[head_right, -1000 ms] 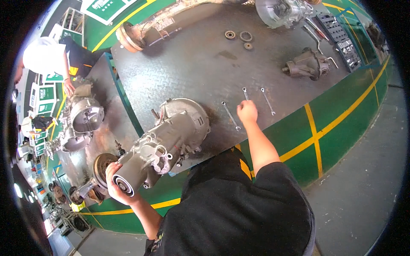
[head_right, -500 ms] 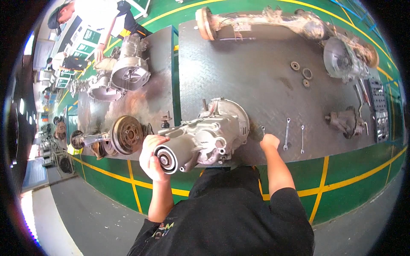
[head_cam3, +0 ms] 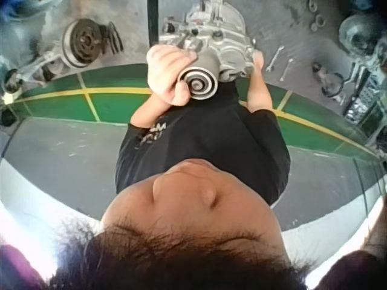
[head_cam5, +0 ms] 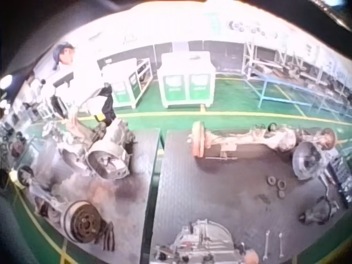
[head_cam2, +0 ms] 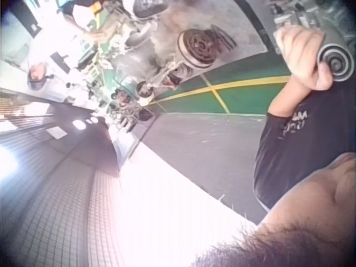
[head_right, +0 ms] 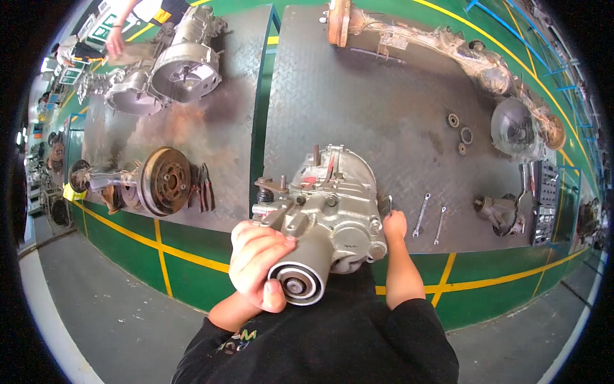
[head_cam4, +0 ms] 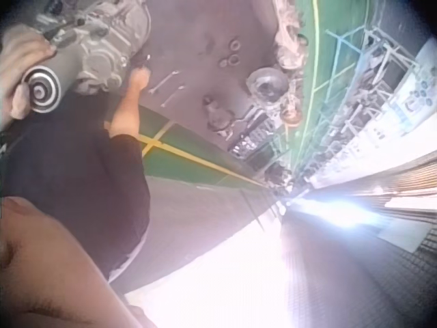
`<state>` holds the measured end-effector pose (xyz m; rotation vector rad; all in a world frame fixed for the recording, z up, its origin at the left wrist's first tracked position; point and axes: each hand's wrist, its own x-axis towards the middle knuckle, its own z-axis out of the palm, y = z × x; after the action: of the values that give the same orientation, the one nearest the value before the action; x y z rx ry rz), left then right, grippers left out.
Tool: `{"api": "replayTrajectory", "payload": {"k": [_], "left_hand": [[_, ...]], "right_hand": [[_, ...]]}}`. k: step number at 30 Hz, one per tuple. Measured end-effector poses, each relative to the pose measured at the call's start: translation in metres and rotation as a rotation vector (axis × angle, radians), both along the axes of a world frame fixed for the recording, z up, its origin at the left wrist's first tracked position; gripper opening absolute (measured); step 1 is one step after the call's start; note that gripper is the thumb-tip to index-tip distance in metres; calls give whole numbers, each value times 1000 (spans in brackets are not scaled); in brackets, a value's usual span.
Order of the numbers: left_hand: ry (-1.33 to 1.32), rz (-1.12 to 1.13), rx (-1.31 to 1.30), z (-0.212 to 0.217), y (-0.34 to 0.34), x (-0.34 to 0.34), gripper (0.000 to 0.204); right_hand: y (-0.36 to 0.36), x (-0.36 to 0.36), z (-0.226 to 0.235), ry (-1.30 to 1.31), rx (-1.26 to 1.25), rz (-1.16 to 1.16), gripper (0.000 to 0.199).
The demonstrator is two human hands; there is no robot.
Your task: Assembling the internal gear components and housing of a vehicle transmission on a metal workbench.
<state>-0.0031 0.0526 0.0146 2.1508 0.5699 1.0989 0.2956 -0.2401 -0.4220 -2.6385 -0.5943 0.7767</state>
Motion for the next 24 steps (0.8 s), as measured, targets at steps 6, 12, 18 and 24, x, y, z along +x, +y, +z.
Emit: {"api": "replayTrajectory", "payload": {"k": [6, 12, 18, 24], "left_hand": [[22, 42, -45, -2, -4, -9, 40], [-19, 18, -38, -8, -1, -6, 46], [-21, 18, -51, -8, 0, -8, 45], [-39, 16, -72, -9, 0, -9, 44]], "right_hand": [[154, 15, 188, 613, 735, -13, 24], [277, -18, 418, 287, 319, 1008, 24], [341, -64, 455, -121, -37, 1548, 25], [351, -73, 461, -216, -60, 1642, 28]]}}
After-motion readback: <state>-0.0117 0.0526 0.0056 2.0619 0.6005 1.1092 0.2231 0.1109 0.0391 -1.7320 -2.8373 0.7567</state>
